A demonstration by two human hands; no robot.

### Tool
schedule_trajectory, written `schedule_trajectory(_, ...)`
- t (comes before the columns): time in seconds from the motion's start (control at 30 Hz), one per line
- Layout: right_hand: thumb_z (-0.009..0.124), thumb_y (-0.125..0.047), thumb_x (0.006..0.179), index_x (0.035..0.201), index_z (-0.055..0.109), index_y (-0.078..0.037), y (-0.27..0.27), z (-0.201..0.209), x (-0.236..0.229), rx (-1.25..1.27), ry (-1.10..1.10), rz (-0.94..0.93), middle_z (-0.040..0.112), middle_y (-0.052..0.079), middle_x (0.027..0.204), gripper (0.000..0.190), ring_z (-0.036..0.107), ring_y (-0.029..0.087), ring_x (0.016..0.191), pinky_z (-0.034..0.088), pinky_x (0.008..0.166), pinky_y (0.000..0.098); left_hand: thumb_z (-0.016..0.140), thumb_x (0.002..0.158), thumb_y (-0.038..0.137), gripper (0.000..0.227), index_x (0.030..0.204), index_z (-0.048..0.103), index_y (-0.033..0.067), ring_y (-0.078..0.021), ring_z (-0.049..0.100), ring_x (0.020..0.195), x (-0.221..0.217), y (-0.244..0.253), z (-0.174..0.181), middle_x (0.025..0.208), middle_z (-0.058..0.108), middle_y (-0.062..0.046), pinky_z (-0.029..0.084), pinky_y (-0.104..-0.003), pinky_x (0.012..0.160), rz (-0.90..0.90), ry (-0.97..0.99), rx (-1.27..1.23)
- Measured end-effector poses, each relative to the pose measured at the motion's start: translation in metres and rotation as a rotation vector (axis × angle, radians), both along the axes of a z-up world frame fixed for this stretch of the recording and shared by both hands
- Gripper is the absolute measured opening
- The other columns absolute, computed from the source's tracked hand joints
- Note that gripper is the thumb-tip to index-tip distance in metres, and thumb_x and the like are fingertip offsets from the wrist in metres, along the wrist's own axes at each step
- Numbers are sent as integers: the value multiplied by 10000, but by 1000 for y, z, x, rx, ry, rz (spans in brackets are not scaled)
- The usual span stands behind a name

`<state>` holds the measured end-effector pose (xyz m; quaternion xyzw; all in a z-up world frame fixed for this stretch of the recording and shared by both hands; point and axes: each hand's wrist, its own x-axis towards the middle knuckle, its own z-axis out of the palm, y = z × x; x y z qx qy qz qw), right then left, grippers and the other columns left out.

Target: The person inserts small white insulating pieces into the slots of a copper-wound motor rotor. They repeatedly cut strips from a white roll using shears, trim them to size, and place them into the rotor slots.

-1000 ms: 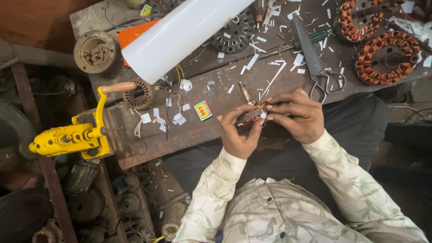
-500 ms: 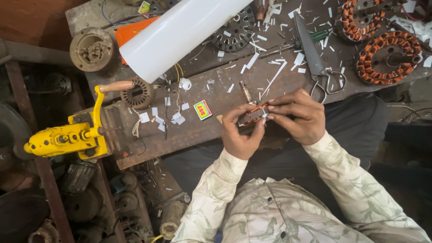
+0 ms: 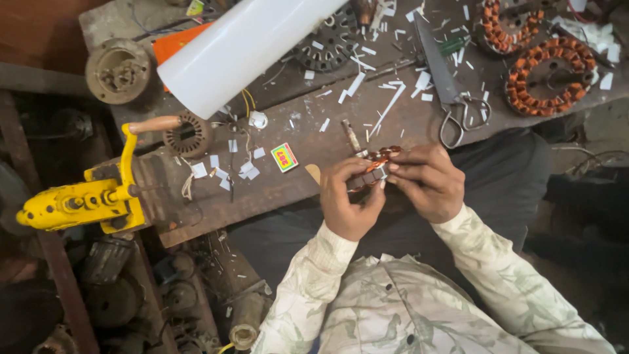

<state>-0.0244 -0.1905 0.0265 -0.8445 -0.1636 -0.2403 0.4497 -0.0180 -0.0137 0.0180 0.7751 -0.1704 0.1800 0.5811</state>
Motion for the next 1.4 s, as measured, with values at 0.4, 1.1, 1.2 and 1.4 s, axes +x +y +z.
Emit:
schedule_trajectory(0.4, 859, -16, 749, 1031, 770, -31, 7, -1, -3, -56, -52, 38, 730, 112, 1184, 296, 662, 276, 1082, 524, 964, 375, 818, 837, 78, 363, 1173, 682, 81, -280, 638, 1064, 7, 32, 23, 1197, 650, -90, 537, -367, 916, -212, 154, 90)
schedule_trajectory(1.1, 853, -5, 772, 1009, 739, -43, 19, 17, 7, -52, -6, 14, 729, 98, 1172, 266, 663, 266, 1074, 516, 940, 380, 817, 810, 82, 355, 1142, 692, 76, -263, 694, 1060, 21, 36, 22, 1190, 678, -110, 561, -343, 901, -230, 292, 28)
schedule_trajectory(1.2, 831, -3, 803, 1103, 734, -26, 5, 8, 5, 7, 140, -8, 729, 122, 1215, 316, 679, 252, 1056, 528, 895, 350, 788, 880, 135, 316, 1172, 681, 76, -285, 672, 1093, 38, 41, 12, 1177, 680, -118, 532, -356, 952, -235, 209, 86)
schedule_trajectory(1.4, 797, -30, 952, 1196, 728, -51, -60, -26, 20, -264, 46, -412, 708, 122, 1272, 254, 663, 319, 1166, 543, 1000, 407, 675, 989, 142, 275, 1251, 643, 63, -262, 682, 1147, 87, 46, -22, 1207, 688, -119, 522, -346, 1013, -157, 273, 51)
